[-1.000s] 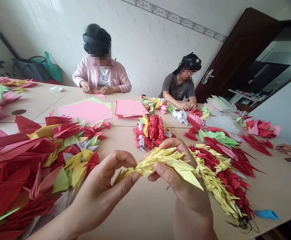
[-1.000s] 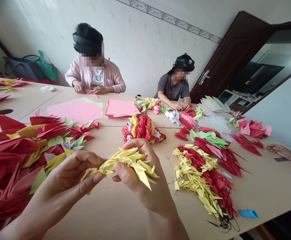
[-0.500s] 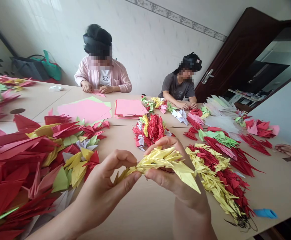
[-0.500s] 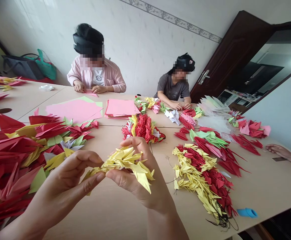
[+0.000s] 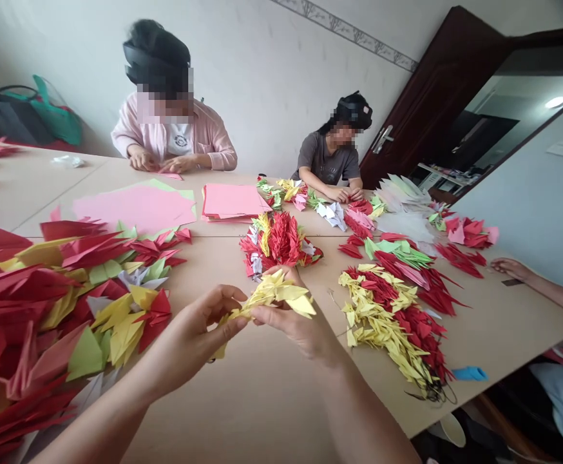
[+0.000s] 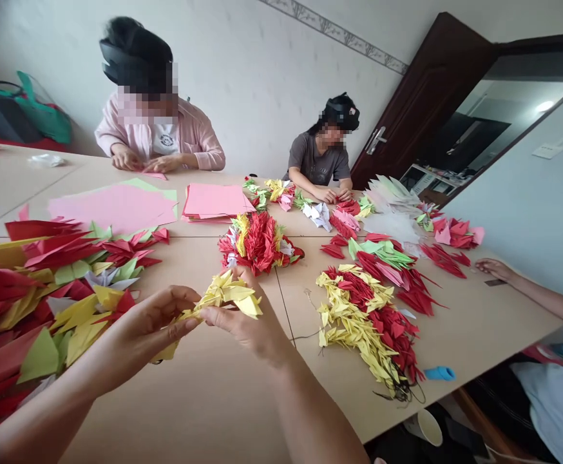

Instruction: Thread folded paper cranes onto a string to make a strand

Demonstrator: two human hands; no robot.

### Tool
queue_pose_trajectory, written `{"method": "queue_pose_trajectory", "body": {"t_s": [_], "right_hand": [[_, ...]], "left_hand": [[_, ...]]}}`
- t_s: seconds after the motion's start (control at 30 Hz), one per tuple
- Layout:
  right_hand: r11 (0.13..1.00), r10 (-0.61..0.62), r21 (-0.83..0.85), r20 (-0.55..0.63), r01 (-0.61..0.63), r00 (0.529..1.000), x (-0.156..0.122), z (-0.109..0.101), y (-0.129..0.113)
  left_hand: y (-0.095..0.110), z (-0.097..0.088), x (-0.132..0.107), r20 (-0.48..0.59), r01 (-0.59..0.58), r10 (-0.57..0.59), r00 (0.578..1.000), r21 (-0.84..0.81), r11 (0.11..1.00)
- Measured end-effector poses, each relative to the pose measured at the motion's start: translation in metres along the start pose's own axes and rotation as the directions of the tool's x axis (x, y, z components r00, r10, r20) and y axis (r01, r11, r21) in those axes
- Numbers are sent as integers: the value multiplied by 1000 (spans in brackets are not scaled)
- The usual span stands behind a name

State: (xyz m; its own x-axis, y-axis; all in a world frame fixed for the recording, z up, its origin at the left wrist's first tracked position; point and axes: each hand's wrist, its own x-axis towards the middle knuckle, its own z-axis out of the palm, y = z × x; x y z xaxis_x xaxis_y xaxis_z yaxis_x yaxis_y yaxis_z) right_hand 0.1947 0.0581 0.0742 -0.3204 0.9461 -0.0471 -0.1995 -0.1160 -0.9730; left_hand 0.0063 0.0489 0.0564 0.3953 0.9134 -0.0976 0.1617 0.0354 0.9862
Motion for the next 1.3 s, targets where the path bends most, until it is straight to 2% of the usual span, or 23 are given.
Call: {"method": "queue_pose_trajectory", "body": {"t_s": [0.07,0.13,0.23,0.37,0.43,0.5,0.57,0.63,0.7,0.77,0.9,1.07,1.17,1.3], "right_hand": [[989,96,118,-18,-93,995,-4,-5,24],[925,264,304,-81,-228,961,-11,-9,49],[855,392,395,-70,-335,917,-29,-15,80],[797,480,449,-68,-403,874,-57,-30,95],[810,492,418,-103,-411,864,-69,-38,97],[882,447,246,-170,-401,878,-79,-45,98],[936,316,-73,-263,-345,912,-85,-51,102],[894,164,-347,-335,-283,928,-87,-55,106],[843,61,-478,-374,-248,925,-86,-59,110],[807,-8,-549,-378,-218,926,-83,-62,111],[724,-122,-674,-336,-148,934,-75,-66,111],[640,-173,-761,-278,-106,945,-69,-68,114],[603,-191,-792,-257,-93,947,-68,-69,114],[562,-213,-824,-229,-73,950,-67,-69,114]], "left_hand": [[-20,0,4,43,80,-81,996,14,997],[-41,1,5,54,156,-162,985,92,983],[-67,5,2,14,162,-175,985,303,939],[-86,6,-6,-90,181,-157,983,419,890],[-91,6,-12,-123,194,-156,980,440,877],[-95,6,-19,-134,185,-136,982,480,857],[-101,6,-27,-124,132,-74,990,570,811],[-106,7,-35,-109,62,16,994,672,738],[-110,7,-39,-106,22,83,991,734,679],[-111,6,-41,-128,21,117,985,757,653],[-106,-6,-38,-241,97,135,961,751,653],[-106,-19,-38,-321,137,117,940,667,733],[-107,-19,-37,-316,142,87,945,636,758],[-97,-11,-30,-265,120,88,960,676,727]]}}
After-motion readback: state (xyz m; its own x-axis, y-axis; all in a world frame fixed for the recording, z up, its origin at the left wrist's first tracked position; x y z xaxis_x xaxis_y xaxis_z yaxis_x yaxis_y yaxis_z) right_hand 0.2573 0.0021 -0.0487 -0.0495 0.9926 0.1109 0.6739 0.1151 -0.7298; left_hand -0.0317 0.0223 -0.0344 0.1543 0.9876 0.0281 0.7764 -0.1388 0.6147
